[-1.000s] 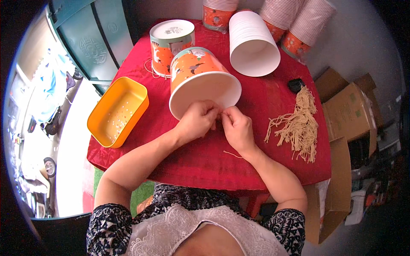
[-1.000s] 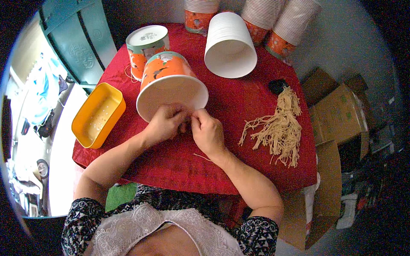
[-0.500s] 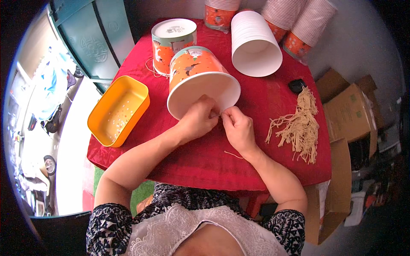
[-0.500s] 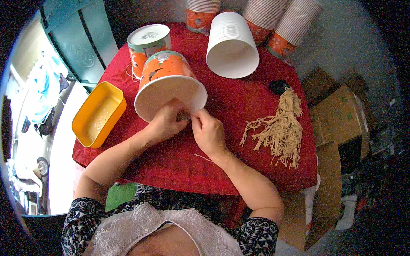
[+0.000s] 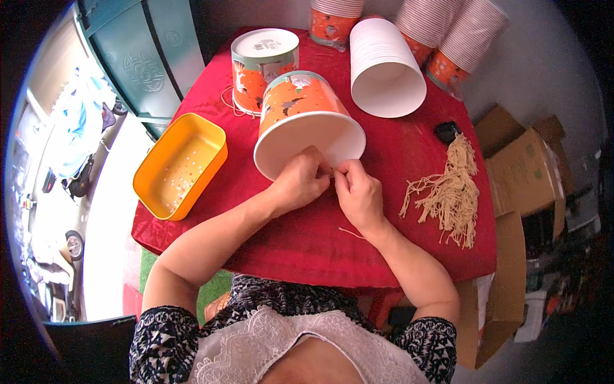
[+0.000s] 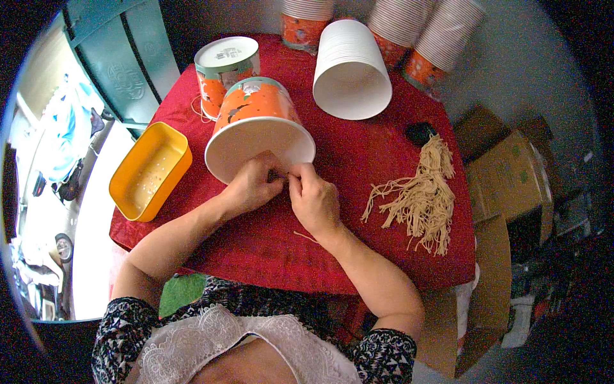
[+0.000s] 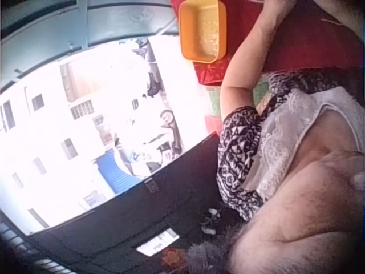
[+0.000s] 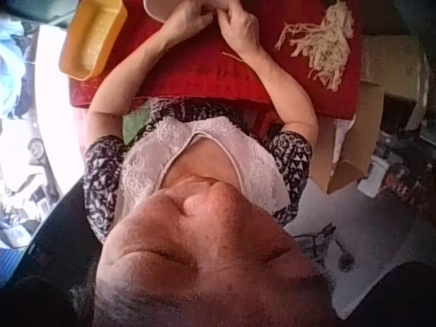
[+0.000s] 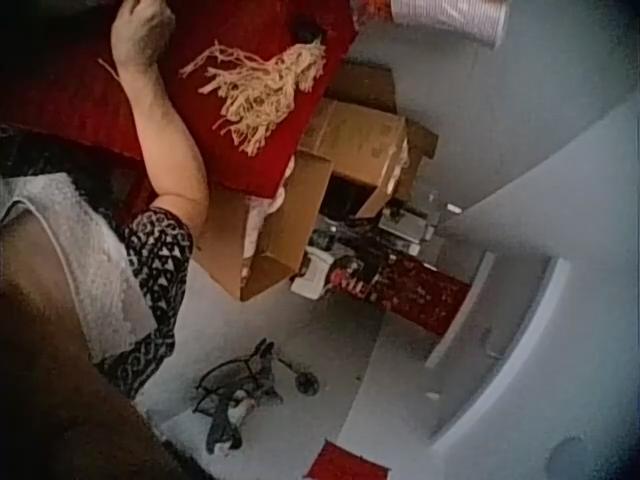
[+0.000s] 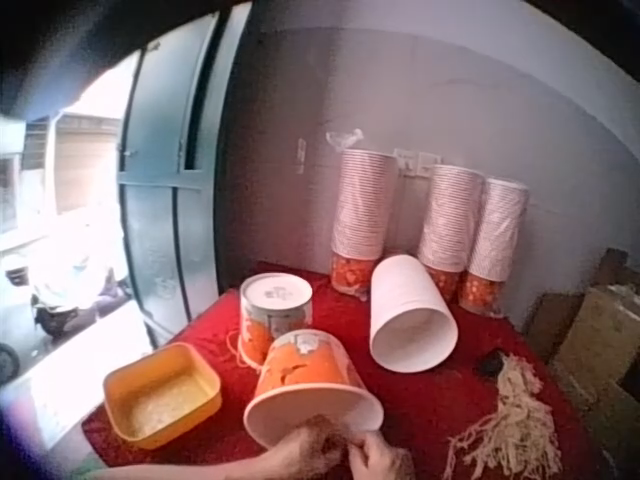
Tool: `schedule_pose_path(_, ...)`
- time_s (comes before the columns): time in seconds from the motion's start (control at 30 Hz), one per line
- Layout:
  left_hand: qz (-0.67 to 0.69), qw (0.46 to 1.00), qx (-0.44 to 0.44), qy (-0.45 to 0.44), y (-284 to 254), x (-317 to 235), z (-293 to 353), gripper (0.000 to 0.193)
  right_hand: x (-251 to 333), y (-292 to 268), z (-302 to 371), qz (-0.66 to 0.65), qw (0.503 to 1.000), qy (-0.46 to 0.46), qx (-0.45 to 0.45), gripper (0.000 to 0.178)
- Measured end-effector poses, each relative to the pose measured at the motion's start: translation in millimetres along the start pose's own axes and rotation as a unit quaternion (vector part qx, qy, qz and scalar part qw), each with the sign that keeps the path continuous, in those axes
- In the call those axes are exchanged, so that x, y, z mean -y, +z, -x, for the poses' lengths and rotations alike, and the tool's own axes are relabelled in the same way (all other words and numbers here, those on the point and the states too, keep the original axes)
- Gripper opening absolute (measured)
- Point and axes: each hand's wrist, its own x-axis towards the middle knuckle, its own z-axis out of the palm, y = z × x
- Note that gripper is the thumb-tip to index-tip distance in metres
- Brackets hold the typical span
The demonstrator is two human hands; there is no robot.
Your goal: Attaching strings to paper buckets by threading them through pre-drilled holes and tying knots.
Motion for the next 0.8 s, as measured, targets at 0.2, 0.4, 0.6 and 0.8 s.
schedule_pose_path(0.2, -0.033, 0.999, -0.027, 0.016, 1.2, 4.8, 1.0, 0.017, -6.5, -2.0, 0.3, 0.042, 0.997, -0.053, 0.029, 0.007)
schedule_pose_path(0.4, -0.002, 0.997, -0.07, 0.021, 1.0, 1.7, 0.8, 0.013, -1.9, -5.7, 0.2, 0.096, 0.989, -0.093, 0.061, 0.006)
schedule_pose_path(0.6, 0.033, 0.996, -0.081, -0.012, 2.3, -0.7, 1.7, 0.012, -5.8, -5.1, 2.0, 0.082, 0.989, -0.098, 0.069, 0.009)
schedule_pose_path(0.8, -0.044, 0.999, -0.022, 0.0, 0.5, -3.6, 2.3, 0.015, -8.4, -4.4, 0.8, -0.045, 0.997, -0.004, 0.066, 0.008)
